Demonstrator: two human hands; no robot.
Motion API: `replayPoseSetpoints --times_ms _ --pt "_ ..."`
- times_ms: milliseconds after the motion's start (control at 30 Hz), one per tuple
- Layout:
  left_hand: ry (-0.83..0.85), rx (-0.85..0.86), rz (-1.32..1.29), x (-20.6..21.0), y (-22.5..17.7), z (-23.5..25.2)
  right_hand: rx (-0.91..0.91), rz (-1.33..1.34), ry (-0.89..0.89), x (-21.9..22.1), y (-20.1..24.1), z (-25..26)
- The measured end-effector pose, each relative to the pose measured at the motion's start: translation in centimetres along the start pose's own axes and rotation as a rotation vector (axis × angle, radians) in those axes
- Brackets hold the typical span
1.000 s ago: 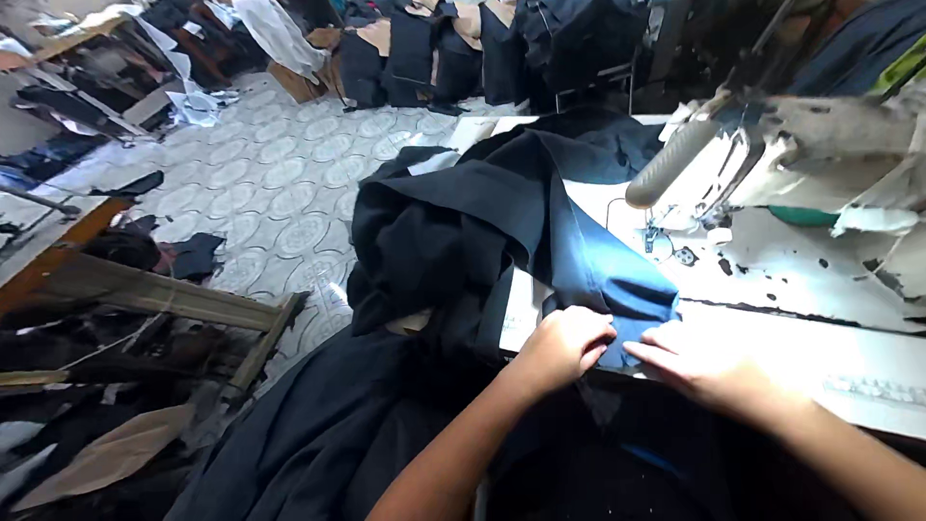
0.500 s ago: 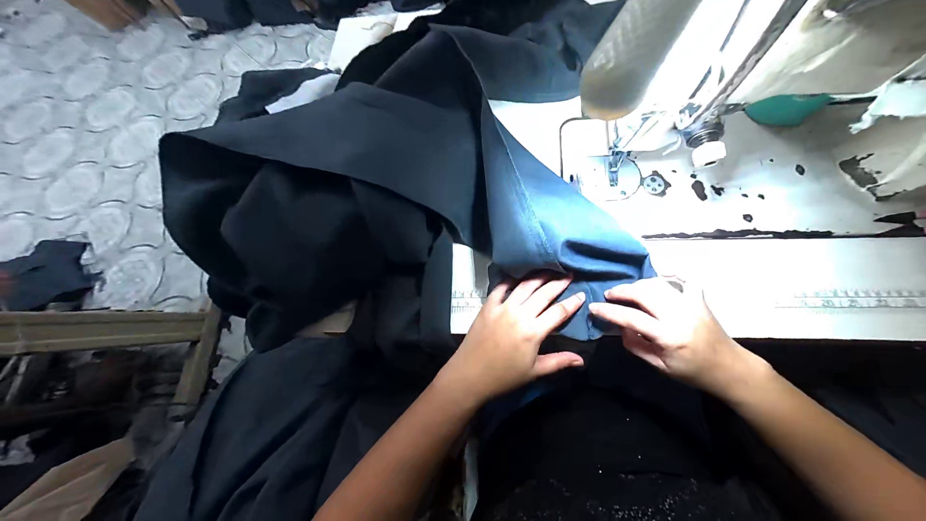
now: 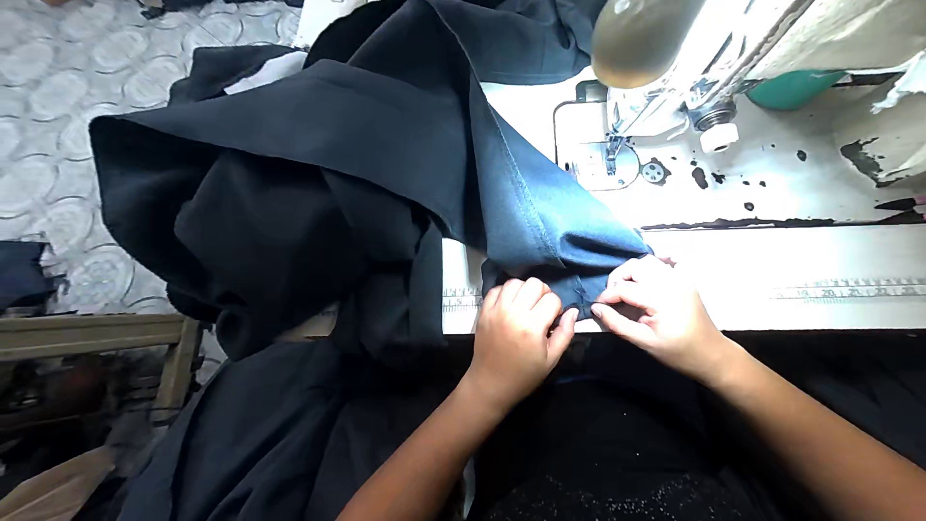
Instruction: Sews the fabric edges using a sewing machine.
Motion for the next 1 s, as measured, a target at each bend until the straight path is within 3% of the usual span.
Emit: replayPoseSetpoints --times_ms 167,300,400,567,733,1000 --pt "-0.008 0.082 -0.01 -0.1 -0.2 0.1 -0.172 -0.081 -0.006 0.0 0.9 0.1" --pt "0.166 0.189 -0.01 -0.6 -0.6 0.0 -0.127 -0.053 0.127 0.1 0.1 0.4" --pt "0.251 0.151 -0.026 -0.8 -0.5 0.5 -0.079 -0.015 0.22 0.2 -0.5 0.7" --pt "0.137 0.027 -0.084 -0.4 0.6 1.0 -0.012 0.037 0.298 0.3 -1.0 1.7" --pt "0.113 -0.106 -0.091 -0.3 0.7 1.1 0.024 0.073 0.287 0.3 -1.1 3.1" --pt "0.135 -0.136 0.042 0.3 0.7 1.9 0.021 -0.021 0.205 0.7 -0.8 3.5"
Point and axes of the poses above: each hand's wrist, its own z-axis towards the middle knuckle, its own x-axis out of the palm, y = z × x, the point moved 6 cm from there along z, towards the middle knuckle, and after that the axes turned 4 degrees about x, right-handed, at the moved point
